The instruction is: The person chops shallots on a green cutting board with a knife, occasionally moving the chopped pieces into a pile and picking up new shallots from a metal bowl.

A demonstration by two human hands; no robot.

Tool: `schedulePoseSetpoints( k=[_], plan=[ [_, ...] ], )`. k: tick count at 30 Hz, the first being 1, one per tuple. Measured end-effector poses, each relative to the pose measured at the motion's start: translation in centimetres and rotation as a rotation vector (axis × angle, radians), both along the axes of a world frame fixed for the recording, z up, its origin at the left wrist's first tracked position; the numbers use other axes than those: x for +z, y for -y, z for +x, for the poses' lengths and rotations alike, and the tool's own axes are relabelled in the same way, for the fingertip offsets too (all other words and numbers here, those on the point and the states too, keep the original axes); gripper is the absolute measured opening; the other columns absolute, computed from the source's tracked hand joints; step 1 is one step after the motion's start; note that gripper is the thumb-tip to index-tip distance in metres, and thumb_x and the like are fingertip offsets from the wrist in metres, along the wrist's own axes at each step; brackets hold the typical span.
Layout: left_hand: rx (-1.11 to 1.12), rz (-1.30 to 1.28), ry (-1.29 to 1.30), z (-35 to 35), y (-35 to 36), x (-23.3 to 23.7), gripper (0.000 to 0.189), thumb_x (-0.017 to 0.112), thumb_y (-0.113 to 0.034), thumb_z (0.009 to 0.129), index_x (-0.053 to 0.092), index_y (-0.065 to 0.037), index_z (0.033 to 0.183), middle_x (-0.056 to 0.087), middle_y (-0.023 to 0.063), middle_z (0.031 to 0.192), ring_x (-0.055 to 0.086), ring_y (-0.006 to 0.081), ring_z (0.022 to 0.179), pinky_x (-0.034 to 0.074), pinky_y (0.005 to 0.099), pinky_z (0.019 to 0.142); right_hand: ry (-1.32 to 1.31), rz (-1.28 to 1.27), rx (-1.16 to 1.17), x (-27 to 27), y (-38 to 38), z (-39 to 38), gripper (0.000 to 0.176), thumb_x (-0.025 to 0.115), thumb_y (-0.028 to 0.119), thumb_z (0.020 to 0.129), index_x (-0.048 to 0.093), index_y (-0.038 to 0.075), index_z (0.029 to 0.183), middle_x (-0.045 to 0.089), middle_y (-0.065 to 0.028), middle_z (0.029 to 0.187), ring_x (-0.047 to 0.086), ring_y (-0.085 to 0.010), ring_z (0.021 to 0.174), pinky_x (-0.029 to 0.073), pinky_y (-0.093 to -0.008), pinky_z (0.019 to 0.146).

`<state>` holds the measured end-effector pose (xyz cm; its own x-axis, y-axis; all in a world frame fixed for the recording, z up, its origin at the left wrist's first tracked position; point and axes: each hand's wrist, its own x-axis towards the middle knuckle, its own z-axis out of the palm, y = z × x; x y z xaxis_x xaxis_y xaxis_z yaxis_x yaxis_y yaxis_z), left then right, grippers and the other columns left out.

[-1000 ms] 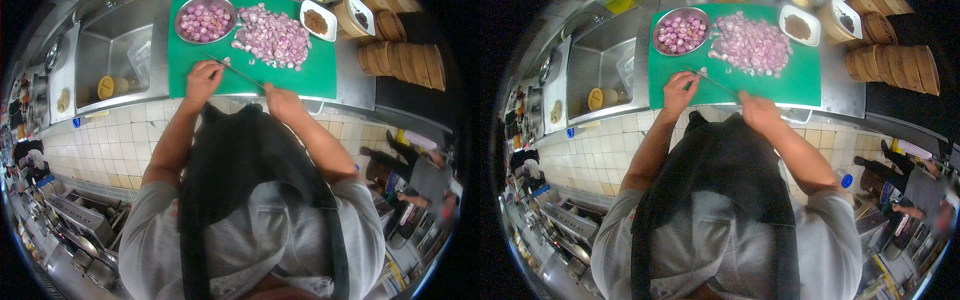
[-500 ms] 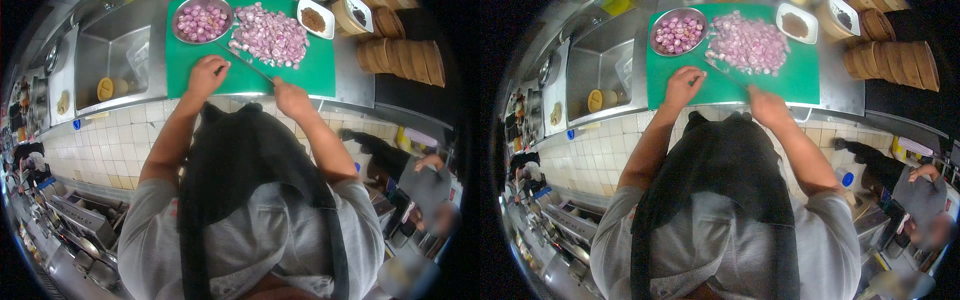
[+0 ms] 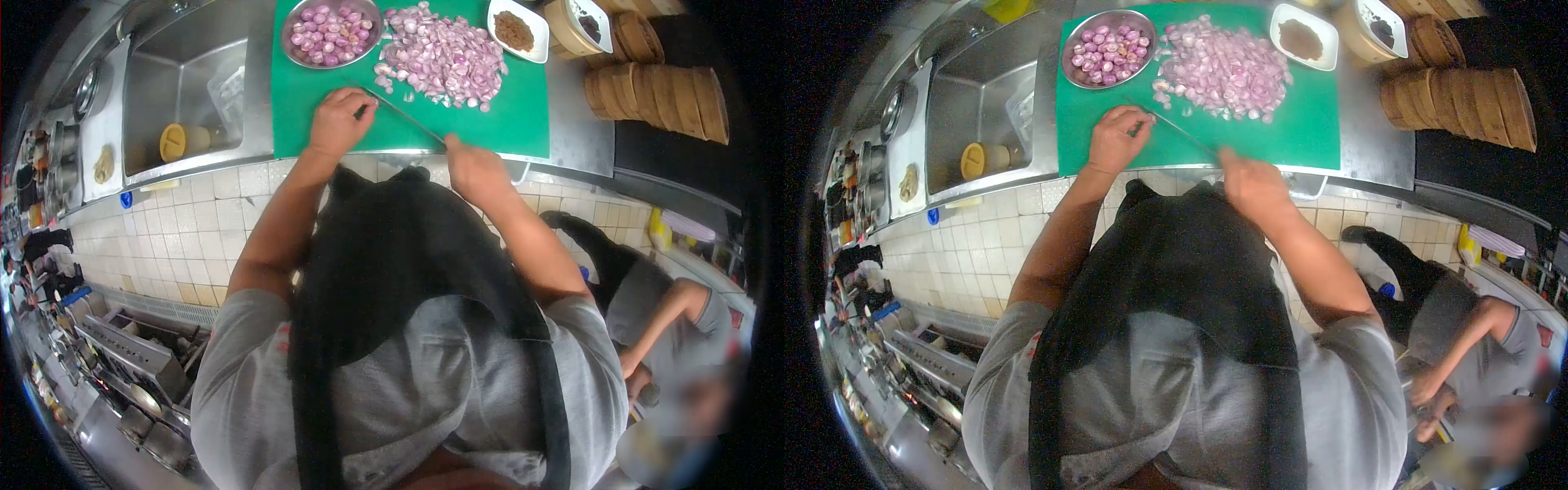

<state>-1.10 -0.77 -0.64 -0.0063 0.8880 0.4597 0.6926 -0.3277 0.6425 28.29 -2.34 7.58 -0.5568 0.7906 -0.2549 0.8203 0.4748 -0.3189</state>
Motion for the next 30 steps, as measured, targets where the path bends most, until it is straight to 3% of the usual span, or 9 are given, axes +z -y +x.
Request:
schedulePoseSetpoints(
  k=[5, 8, 17, 20, 23, 30],
  plan=[
    [-0.013, 0.001, 0.029, 0.1, -0.1, 0.2, 0.01, 0.08, -0.005, 0.081, 0.074, -0.01, 0.087, 0.075, 0.0048, 0.094, 0.072, 0.0277, 0.087, 0.06, 0.0389, 0.078, 0.027, 0.002, -0.003, -1.5, 0.1, 0.1, 0.021, 0.045, 0.008, 0.1, 0.055, 0.003, 0.117, 0.073, -0.0244, 0.092, 0.073, -0.0444, 0.089, 0.057, -0.0556, 0.077],
    [-0.014, 0.01, 0.052, 0.1, 0.0, -0.1, 0.01, 0.08, -0.005, 0.081, 0.074, -0.01, 0.087, 0.075, 0.0048, 0.094, 0.072, 0.027, 0.086, 0.06, 0.0389, 0.077, -0.033, 0.078, 0.03, -0.5, -0.1, -0.1, 0.022, 0.045, 0.011, 0.101, 0.056, 0.005, 0.119, 0.075, -0.0218, 0.09, 0.075, -0.041, 0.082, 0.058, -0.0529, 0.07],
    [0.022, 0.019, 0.083, 0.2, 0.4, -0.8, 0.01, 0.08, -0.004, 0.082, 0.074, -0.009, 0.088, 0.075, 0.0055, 0.093, 0.073, 0.0259, 0.085, 0.061, 0.0368, 0.072, -0.06, 0.032, -0.011, -0.4, 0.0, -0.4, 0.019, 0.044, 0.011, 0.103, 0.054, 0.003, 0.116, 0.073, -0.0241, 0.091, 0.072, -0.0447, 0.087, 0.056, -0.0558, 0.076],
    [0.021, 0.008, 0.094, 0.3, 0.3, -0.5, 0.009, 0.081, -0.004, 0.082, 0.074, -0.008, 0.088, 0.075, 0.0058, 0.094, 0.073, 0.0258, 0.084, 0.061, 0.0363, 0.072, 0.063, -0.033, -0.032, -1.3, -0.3, -0.7, 0.019, 0.044, 0.013, 0.103, 0.055, 0.003, 0.115, 0.073, -0.0238, 0.09, 0.072, -0.0447, 0.085, 0.056, -0.0552, 0.076],
    [0.001, 0.038, 0.087, 0.1, 0.3, -0.5, 0.009, 0.081, -0.004, 0.082, 0.075, -0.009, 0.087, 0.075, 0.0058, 0.095, 0.073, 0.0254, 0.083, 0.061, 0.036, 0.072, -0.062, 0.042, -0.001, -0.9, -0.2, -0.4, 0.018, 0.046, 0.012, 0.102, 0.055, 0.003, 0.115, 0.073, -0.0235, 0.089, 0.072, -0.0442, 0.082, 0.056, -0.0549, 0.074],
    [0.019, 0.052, 0.065, 0.0, 0.3, -0.6, 0.01, 0.081, -0.004, 0.082, 0.075, -0.01, 0.087, 0.075, 0.0056, 0.096, 0.073, 0.0256, 0.084, 0.061, 0.0368, 0.073, -0.043, 0.162, 0.043, -1.8, 0.1, -0.4, 0.018, 0.052, 0.009, 0.097, 0.056, 0.002, 0.114, 0.072, -0.0212, 0.08, 0.073, -0.0399, 0.075, 0.056, -0.0529, 0.064]
  ],
)
